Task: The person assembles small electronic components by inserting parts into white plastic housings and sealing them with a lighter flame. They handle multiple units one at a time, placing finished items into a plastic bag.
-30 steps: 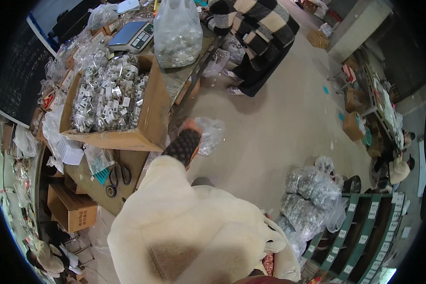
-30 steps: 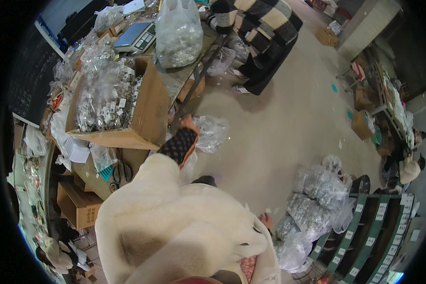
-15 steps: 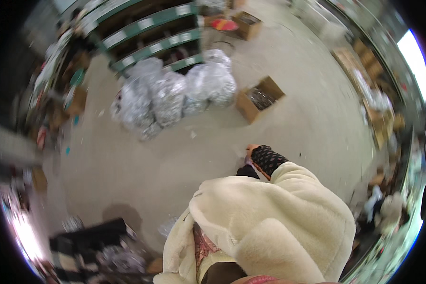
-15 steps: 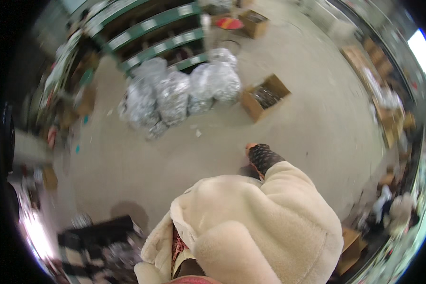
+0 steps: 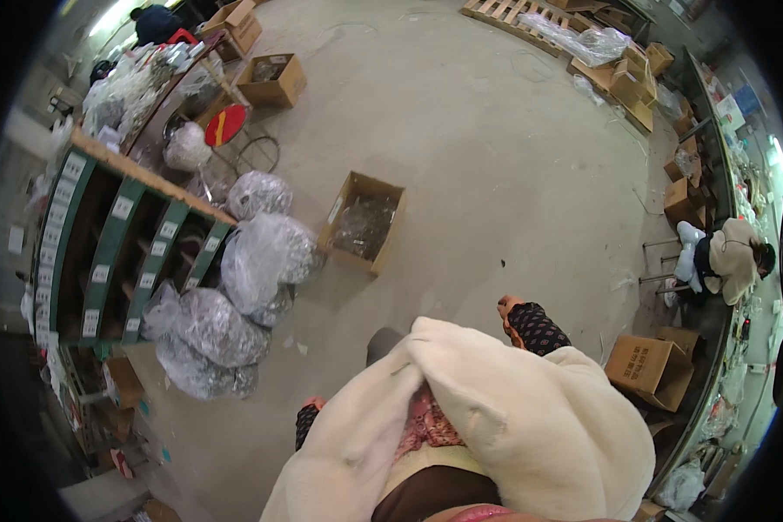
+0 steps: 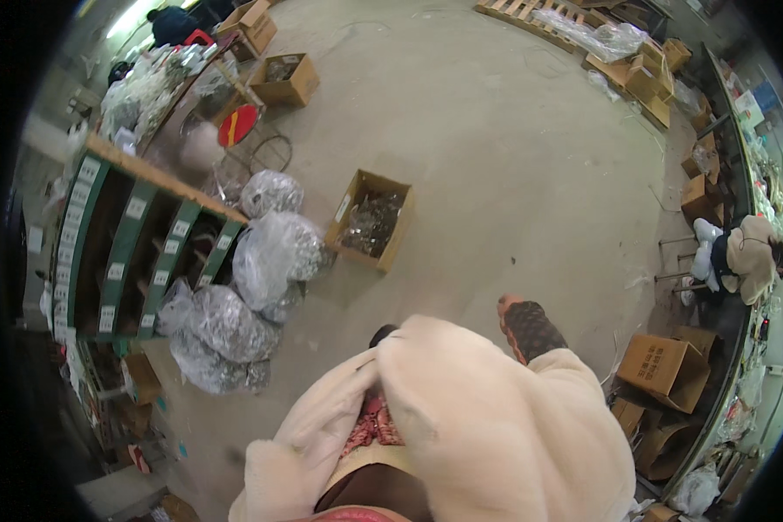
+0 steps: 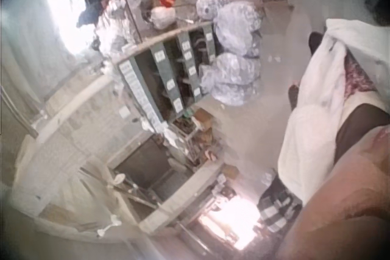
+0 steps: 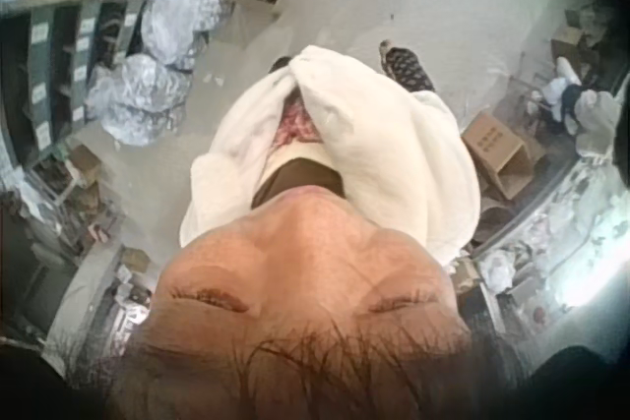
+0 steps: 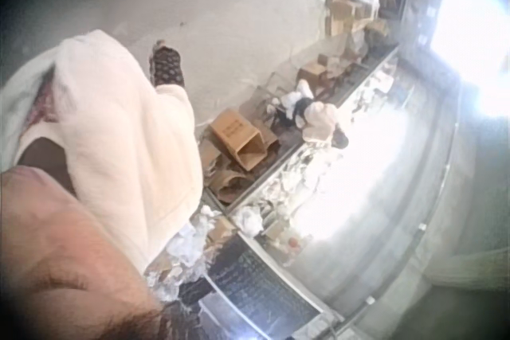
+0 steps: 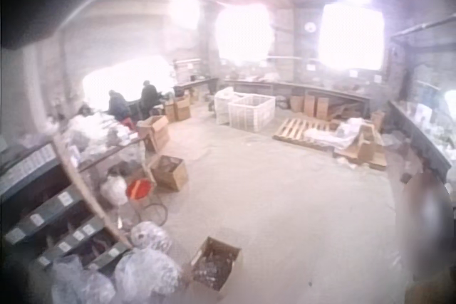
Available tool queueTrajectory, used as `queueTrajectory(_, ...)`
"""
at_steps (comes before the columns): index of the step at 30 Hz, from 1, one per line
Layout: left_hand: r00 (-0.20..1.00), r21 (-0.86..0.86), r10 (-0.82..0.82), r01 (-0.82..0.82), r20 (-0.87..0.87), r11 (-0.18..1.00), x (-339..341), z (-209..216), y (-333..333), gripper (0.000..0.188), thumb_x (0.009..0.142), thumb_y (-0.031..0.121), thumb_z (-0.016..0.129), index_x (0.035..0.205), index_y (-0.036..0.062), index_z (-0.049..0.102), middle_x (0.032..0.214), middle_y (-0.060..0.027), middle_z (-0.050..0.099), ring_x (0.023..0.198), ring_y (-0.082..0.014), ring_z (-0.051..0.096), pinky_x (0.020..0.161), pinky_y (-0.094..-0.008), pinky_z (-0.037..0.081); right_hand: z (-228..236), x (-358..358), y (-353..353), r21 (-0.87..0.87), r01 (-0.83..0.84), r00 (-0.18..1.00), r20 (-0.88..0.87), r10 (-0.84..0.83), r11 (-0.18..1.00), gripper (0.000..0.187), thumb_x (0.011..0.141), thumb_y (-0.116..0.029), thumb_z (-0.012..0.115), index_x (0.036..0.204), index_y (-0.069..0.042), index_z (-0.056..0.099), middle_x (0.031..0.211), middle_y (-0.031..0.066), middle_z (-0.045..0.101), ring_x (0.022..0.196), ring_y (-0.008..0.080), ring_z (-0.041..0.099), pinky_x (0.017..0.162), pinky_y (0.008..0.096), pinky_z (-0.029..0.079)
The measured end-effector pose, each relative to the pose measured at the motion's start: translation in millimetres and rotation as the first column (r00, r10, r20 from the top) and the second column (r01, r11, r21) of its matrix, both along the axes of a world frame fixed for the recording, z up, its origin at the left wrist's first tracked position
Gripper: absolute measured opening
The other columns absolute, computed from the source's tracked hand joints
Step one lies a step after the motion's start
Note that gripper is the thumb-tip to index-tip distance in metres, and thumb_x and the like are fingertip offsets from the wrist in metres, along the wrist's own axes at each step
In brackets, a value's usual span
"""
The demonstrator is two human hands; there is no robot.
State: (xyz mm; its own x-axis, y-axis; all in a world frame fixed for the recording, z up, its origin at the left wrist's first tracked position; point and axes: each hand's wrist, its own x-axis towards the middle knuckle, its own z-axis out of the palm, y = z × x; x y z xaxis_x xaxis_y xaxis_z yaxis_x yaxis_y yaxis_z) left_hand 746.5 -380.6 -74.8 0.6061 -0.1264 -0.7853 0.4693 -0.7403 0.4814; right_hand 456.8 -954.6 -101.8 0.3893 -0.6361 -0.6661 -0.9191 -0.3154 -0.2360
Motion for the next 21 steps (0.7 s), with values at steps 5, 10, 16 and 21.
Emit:
queueTrajectory(5, 0.981, -0.102, -0.148, 0.135, -0.126, 0.986, 72, -33, -176, 0.024, 0.082, 0.024, 0.065, 0.091, 0.0061, 0.052, 0.090, -0.0113, 0.055, 0.078, -0.0267, 0.052, 0.067, -0.0381, 0.043, 25, 91, -106, 0.330, 0.349, 0.807, 0.371, -0.460, 0.877, 0.030, 0.093, -0.017, 0.057, 0.117, -0.001, 0.062, 0.097, 0.0104, 0.069, 0.079, 0.0181, 0.068, 0.068, 0.0306, 0.054)
queueTrajectory(10, 0.957, -0.133, -0.188, 0.162, -0.219, 0.978, 171, -66, -328, 0.019, 0.083, 0.020, 0.065, 0.084, 0.0065, 0.052, 0.083, -0.0104, 0.056, 0.070, -0.0248, 0.053, 0.061, -0.0367, 0.045, 5, 146, -194, 0.333, 0.184, 0.945, 0.198, -0.259, 0.925, 0.039, 0.090, -0.029, 0.061, 0.117, -0.002, 0.063, 0.104, 0.0114, 0.069, 0.092, 0.0245, 0.067, 0.078, 0.0368, 0.053)
queueTrajectory(16, 0.939, -0.276, -0.207, 0.128, -0.276, 0.952, 367, -96, -534, 0.017, 0.084, 0.015, 0.064, 0.076, 0.0070, 0.052, 0.074, -0.0093, 0.058, 0.061, -0.0225, 0.055, 0.054, -0.0350, 0.046, 32, 140, -332, 0.382, 0.219, 0.968, -0.202, -0.150, 0.898, 0.057, 0.082, -0.040, 0.063, 0.128, -0.007, 0.060, 0.128, 0.0181, 0.060, 0.118, 0.0316, 0.058, 0.099, 0.0406, 0.045)
queueTrajectory(21, 0.921, -0.748, -0.269, -0.035, -0.281, 0.663, 498, -111, -711, 0.018, 0.092, 0.019, 0.056, 0.077, 0.0101, 0.053, 0.063, -0.0014, 0.051, 0.056, -0.0165, 0.054, 0.046, -0.0310, 0.043, 32, 196, -442, 0.250, 0.317, 0.934, -0.249, -0.256, 0.915, 0.051, 0.084, -0.037, 0.061, 0.125, -0.006, 0.061, 0.125, 0.0185, 0.062, 0.115, 0.0327, 0.059, 0.098, 0.0406, 0.046)
